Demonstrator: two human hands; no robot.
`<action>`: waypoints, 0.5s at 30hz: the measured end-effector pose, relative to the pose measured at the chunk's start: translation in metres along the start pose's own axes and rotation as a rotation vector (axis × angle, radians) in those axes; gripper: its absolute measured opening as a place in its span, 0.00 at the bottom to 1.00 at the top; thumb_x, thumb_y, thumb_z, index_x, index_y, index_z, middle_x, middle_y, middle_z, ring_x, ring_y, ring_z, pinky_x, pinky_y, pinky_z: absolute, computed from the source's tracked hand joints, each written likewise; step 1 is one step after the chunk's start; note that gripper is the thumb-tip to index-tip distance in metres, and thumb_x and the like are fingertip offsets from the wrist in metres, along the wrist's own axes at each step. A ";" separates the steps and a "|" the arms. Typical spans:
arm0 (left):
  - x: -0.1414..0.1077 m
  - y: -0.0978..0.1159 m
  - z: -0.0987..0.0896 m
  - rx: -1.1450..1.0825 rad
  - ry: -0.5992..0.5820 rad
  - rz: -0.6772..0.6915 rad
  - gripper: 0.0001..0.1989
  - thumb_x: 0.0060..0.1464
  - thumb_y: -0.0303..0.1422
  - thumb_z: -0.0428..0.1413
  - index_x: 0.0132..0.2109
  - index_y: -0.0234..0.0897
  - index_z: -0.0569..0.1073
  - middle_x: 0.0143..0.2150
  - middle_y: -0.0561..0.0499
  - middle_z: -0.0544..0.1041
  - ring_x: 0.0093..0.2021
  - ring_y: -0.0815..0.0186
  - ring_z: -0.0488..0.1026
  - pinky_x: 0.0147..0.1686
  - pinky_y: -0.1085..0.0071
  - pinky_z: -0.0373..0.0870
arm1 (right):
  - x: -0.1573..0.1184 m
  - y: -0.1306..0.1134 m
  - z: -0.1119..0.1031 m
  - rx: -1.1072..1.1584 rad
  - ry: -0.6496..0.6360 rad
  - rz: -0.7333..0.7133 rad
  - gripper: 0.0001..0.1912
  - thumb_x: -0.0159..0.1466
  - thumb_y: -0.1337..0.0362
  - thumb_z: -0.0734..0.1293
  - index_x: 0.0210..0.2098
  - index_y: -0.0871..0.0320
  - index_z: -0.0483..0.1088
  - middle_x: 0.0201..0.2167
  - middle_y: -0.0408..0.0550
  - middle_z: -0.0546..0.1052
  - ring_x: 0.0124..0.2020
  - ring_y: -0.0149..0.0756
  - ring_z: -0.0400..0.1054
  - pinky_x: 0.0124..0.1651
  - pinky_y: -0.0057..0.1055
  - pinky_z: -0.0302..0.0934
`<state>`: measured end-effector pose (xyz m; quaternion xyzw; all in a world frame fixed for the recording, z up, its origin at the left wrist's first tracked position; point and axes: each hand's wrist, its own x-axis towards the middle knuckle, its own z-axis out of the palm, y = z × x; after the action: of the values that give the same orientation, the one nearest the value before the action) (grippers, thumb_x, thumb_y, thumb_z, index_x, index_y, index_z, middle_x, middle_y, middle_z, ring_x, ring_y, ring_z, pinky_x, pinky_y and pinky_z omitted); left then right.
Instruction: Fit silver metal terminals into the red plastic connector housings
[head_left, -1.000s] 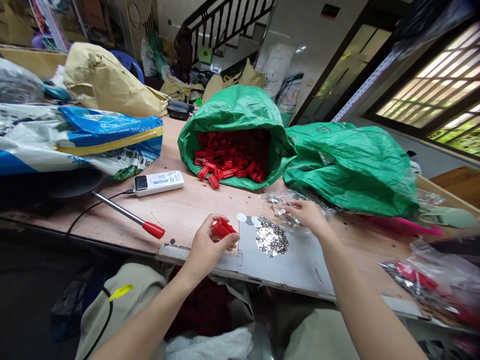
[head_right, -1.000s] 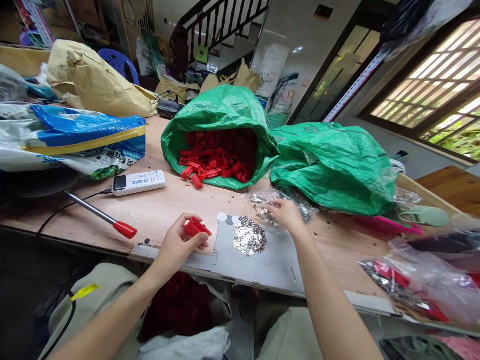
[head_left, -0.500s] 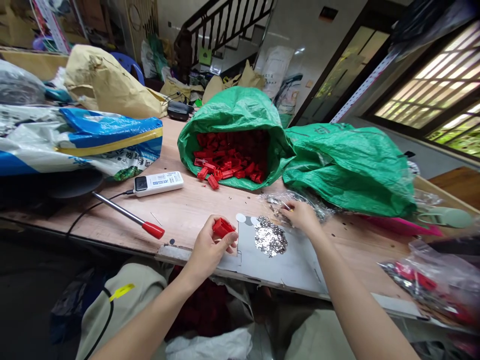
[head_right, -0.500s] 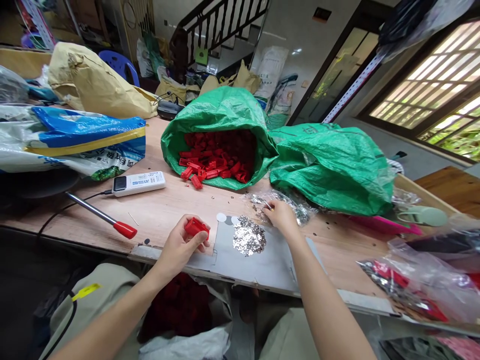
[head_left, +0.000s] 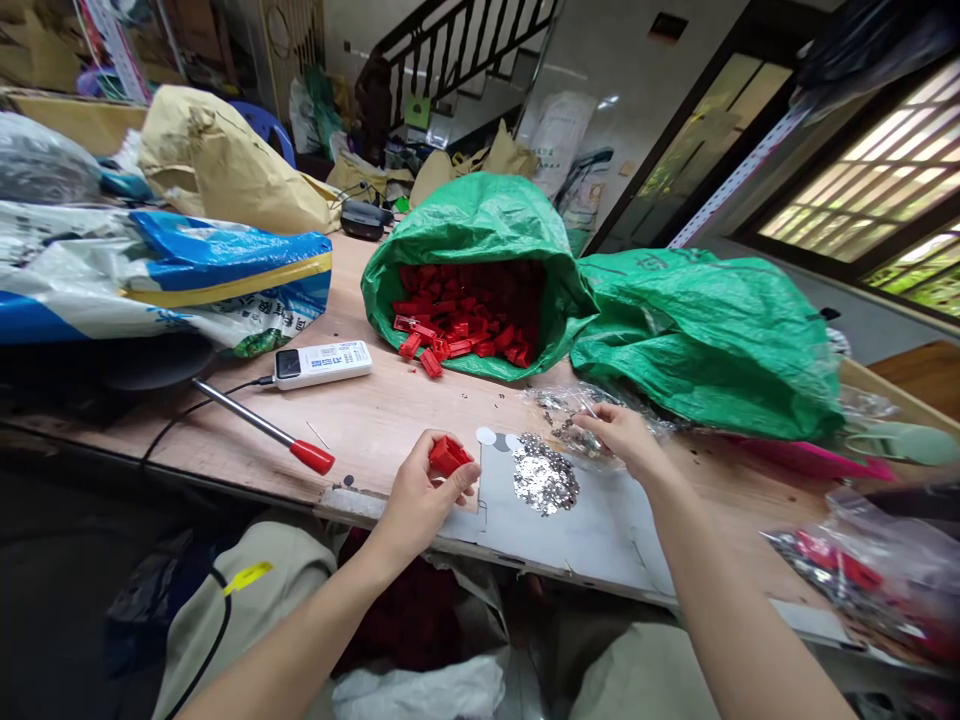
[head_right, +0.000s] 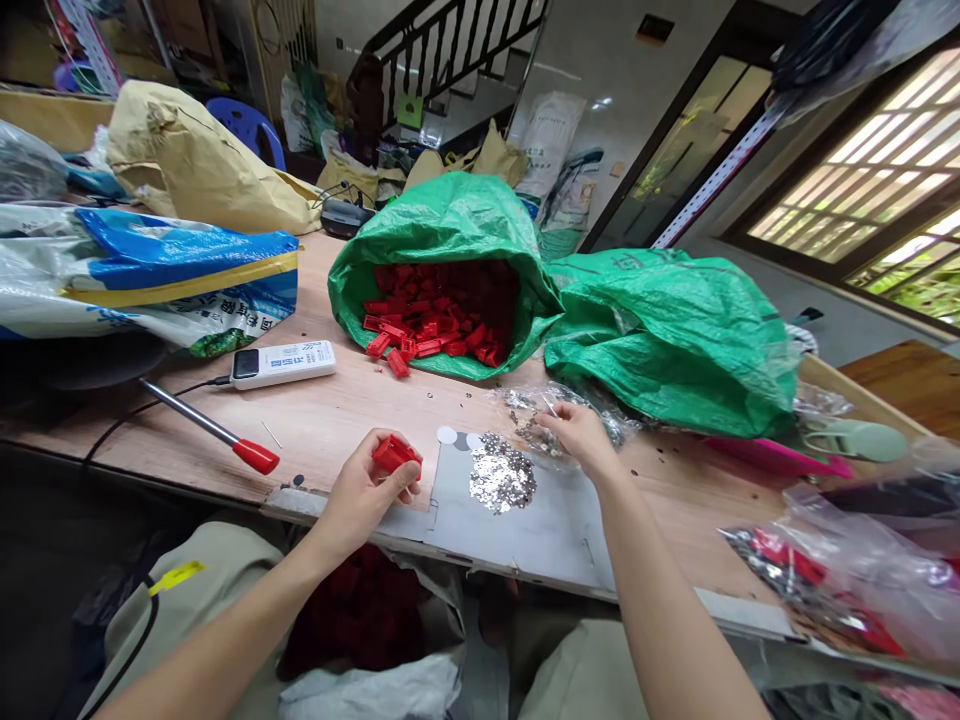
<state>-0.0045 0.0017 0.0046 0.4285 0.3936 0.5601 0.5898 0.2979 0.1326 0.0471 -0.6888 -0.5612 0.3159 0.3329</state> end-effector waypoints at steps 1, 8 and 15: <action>0.000 0.000 0.000 -0.001 0.001 -0.002 0.21 0.55 0.47 0.64 0.44 0.38 0.67 0.37 0.53 0.76 0.30 0.70 0.75 0.31 0.74 0.73 | 0.000 -0.001 0.001 0.018 0.007 -0.001 0.20 0.45 0.50 0.76 0.25 0.57 0.67 0.12 0.34 0.56 0.14 0.26 0.48 0.17 0.25 0.39; -0.001 0.002 0.001 0.011 0.004 -0.005 0.20 0.56 0.47 0.63 0.44 0.38 0.67 0.37 0.52 0.75 0.31 0.70 0.75 0.31 0.74 0.73 | -0.008 -0.011 0.011 0.187 -0.054 -0.017 0.24 0.45 0.48 0.77 0.30 0.57 0.67 0.16 0.39 0.67 0.14 0.24 0.46 0.17 0.25 0.37; -0.001 0.003 0.002 0.039 0.034 -0.012 0.18 0.56 0.45 0.62 0.43 0.38 0.67 0.37 0.52 0.75 0.32 0.69 0.76 0.30 0.74 0.74 | -0.035 -0.032 0.034 0.364 -0.172 -0.050 0.23 0.52 0.49 0.74 0.32 0.55 0.60 0.35 0.49 0.79 0.16 0.21 0.47 0.18 0.22 0.39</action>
<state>-0.0040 0.0004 0.0081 0.4280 0.4168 0.5560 0.5779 0.2465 0.1069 0.0551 -0.5735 -0.5381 0.4616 0.4104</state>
